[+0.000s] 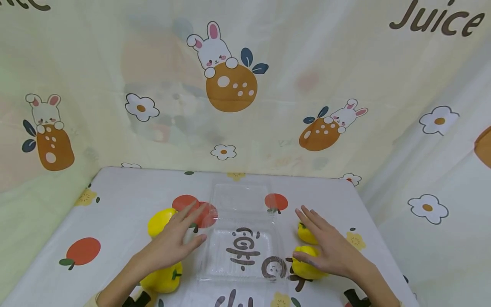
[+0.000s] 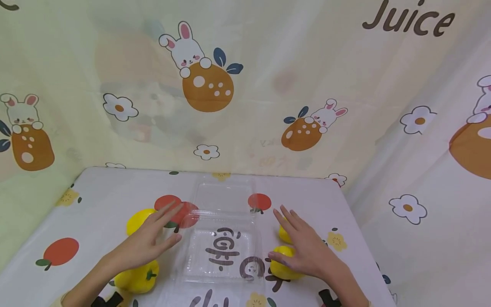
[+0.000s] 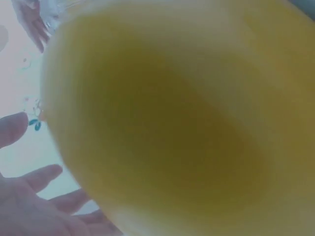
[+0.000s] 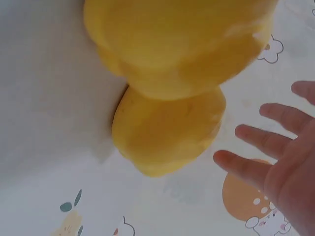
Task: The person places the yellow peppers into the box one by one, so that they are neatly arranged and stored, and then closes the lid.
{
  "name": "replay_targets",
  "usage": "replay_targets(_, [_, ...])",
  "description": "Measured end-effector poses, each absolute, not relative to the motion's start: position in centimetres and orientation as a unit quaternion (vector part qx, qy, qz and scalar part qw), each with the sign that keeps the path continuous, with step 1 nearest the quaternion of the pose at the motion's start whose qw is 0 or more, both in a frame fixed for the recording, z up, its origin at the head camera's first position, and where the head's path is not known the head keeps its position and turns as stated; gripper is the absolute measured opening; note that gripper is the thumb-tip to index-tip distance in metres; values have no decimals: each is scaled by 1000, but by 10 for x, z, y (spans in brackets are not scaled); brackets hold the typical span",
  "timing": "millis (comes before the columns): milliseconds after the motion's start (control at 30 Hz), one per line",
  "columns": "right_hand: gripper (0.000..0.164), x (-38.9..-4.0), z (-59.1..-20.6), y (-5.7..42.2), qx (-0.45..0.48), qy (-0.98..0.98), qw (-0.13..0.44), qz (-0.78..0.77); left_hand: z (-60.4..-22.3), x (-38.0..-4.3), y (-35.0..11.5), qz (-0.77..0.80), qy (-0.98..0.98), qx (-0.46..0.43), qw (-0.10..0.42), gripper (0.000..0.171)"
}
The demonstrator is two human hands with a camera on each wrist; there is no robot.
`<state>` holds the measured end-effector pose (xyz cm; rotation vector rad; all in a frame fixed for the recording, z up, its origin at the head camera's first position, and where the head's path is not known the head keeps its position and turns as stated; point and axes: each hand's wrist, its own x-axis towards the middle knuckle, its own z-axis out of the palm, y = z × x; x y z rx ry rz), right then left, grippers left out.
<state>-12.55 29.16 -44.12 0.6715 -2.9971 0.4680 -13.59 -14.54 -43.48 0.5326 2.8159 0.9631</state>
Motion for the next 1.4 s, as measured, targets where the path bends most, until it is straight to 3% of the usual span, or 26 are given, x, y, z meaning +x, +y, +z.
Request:
replay_targets(400, [79,-115,-437,300,219,-960,49,168,-423,-131,-146,442,858,199,173,70])
replay_targets(567, [65,-112,-435,305,203,-963,36,173,-424,-125,-146,489,825,177,219,71])
replay_targets(867, [50,-110,-434,317,196,-948,-6,250,-441,-112,-132,522,819,93,219,72])
replay_targets(1033, [46,-107,-437,323,182,-941,-41,281,-450,-111,-122,551,804,43,220,81])
replay_targets(1167, [48,-104,-441,326,151,-936,-68,310,-455,-113,-113,570,792,-10,218,82])
replay_targets(1400, [57,-100,-457,331,137,-916,-96,365,-458,-118,-109,620,758,-62,194,67])
